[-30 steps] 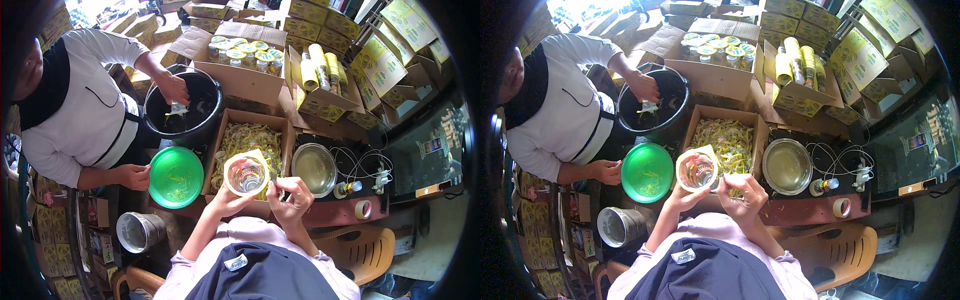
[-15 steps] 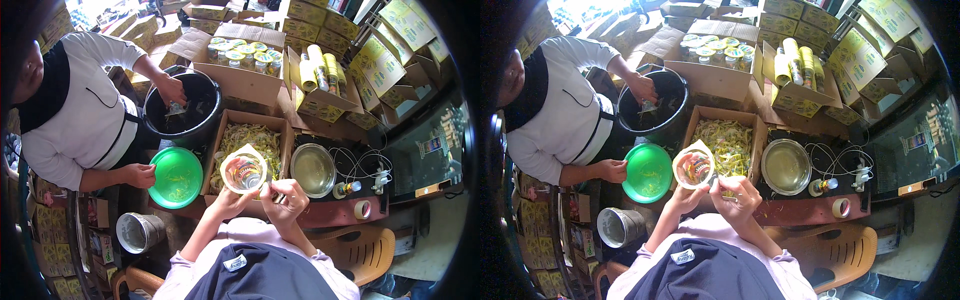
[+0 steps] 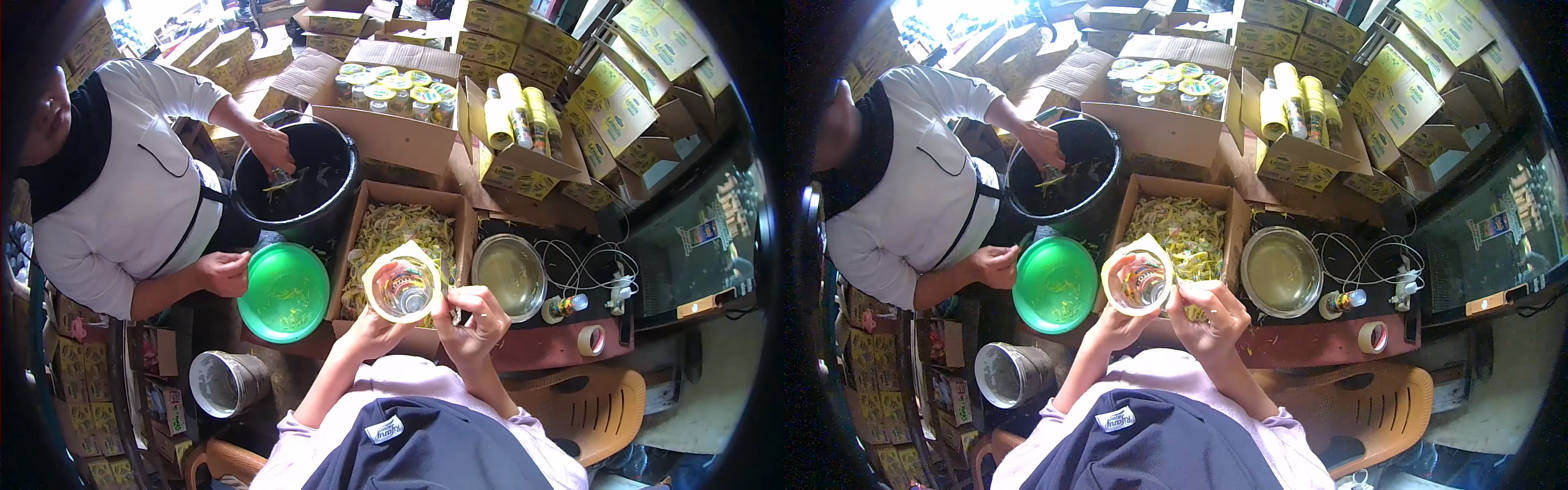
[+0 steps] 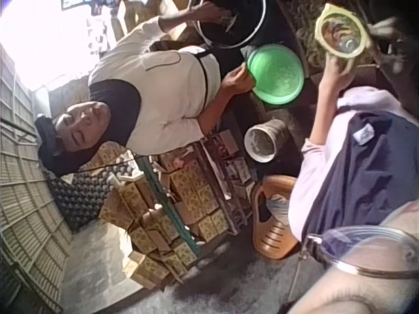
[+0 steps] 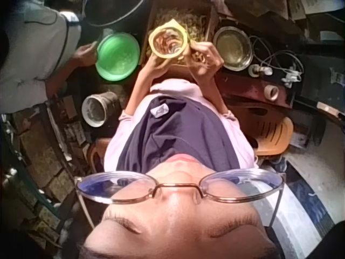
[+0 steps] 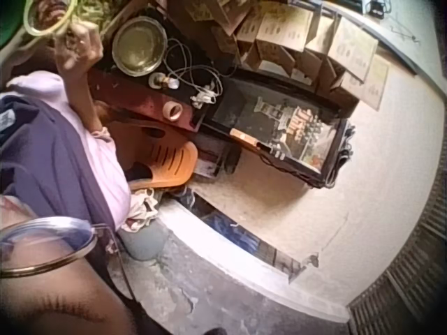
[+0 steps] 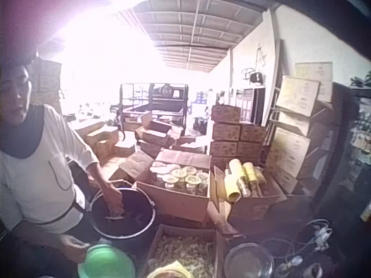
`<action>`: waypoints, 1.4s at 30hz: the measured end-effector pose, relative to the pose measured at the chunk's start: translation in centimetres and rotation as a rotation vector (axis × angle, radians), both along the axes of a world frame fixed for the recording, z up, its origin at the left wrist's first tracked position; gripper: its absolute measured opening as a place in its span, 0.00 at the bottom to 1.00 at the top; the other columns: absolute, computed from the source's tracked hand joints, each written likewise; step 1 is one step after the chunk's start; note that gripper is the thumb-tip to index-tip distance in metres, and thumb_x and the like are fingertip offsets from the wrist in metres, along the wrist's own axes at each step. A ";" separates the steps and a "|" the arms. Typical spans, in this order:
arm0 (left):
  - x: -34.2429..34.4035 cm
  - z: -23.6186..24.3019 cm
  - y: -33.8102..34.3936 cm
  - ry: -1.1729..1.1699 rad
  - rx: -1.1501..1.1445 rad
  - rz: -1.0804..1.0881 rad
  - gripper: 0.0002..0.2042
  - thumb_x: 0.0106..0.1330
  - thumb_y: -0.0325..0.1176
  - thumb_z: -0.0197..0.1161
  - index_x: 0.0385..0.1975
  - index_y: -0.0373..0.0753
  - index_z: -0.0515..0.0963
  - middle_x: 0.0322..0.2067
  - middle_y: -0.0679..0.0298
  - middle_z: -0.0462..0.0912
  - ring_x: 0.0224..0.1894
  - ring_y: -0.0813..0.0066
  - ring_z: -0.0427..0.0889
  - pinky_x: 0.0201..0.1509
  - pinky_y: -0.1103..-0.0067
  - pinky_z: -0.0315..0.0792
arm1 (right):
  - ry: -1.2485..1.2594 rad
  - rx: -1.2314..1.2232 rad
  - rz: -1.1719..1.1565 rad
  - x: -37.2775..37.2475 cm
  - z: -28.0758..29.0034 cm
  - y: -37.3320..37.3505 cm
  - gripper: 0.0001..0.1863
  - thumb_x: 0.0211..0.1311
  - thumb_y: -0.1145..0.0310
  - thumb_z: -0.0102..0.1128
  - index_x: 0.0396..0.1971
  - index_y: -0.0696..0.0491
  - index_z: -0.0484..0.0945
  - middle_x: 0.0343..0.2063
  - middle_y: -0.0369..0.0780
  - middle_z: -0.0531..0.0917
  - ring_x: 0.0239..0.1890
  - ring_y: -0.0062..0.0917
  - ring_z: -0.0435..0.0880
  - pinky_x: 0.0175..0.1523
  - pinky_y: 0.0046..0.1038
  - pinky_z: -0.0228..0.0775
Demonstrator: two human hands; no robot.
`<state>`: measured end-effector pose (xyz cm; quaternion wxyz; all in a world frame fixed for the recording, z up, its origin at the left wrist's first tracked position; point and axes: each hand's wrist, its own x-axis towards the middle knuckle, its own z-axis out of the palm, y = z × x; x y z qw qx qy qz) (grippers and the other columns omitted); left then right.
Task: The person applies labels to plastic cups using a metal tool.
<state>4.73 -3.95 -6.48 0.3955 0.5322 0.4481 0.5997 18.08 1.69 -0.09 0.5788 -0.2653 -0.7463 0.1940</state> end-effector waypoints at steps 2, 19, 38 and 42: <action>-0.3 0.3 0.0 0.093 0.030 -0.013 0.30 0.53 0.29 0.62 0.56 0.36 0.57 0.57 0.52 0.53 0.59 0.62 0.57 0.63 0.73 0.51 | 0.001 -0.015 -0.007 0.1 -0.1 0.1 0.09 0.37 0.82 0.63 0.21 0.58 0.73 0.20 0.40 0.77 0.21 0.23 0.77 0.26 0.20 0.69; -0.4 0.4 0.6 0.111 0.004 -0.141 0.32 0.54 0.31 0.61 0.58 0.34 0.53 0.57 0.52 0.53 0.60 0.63 0.56 0.61 0.73 0.53 | 0.014 -0.091 0.019 0.5 -0.2 1.5 0.08 0.38 0.84 0.62 0.22 0.59 0.74 0.19 0.38 0.76 0.20 0.18 0.74 0.23 0.16 0.65; -1.9 0.3 0.9 0.221 -0.009 -0.127 0.33 0.53 0.28 0.62 0.58 0.35 0.52 0.57 0.53 0.52 0.59 0.64 0.59 0.62 0.73 0.53 | -0.065 0.026 -0.069 -0.7 0.1 0.9 0.08 0.37 0.82 0.62 0.20 0.58 0.73 0.19 0.40 0.77 0.22 0.24 0.78 0.28 0.21 0.70; -2.2 0.4 0.7 0.359 0.069 -0.082 0.34 0.51 0.28 0.63 0.57 0.35 0.53 0.56 0.53 0.53 0.58 0.64 0.60 0.62 0.73 0.54 | -0.067 -0.013 -0.029 -0.8 0.0 1.4 0.08 0.37 0.83 0.62 0.21 0.58 0.74 0.20 0.40 0.77 0.21 0.22 0.77 0.27 0.20 0.69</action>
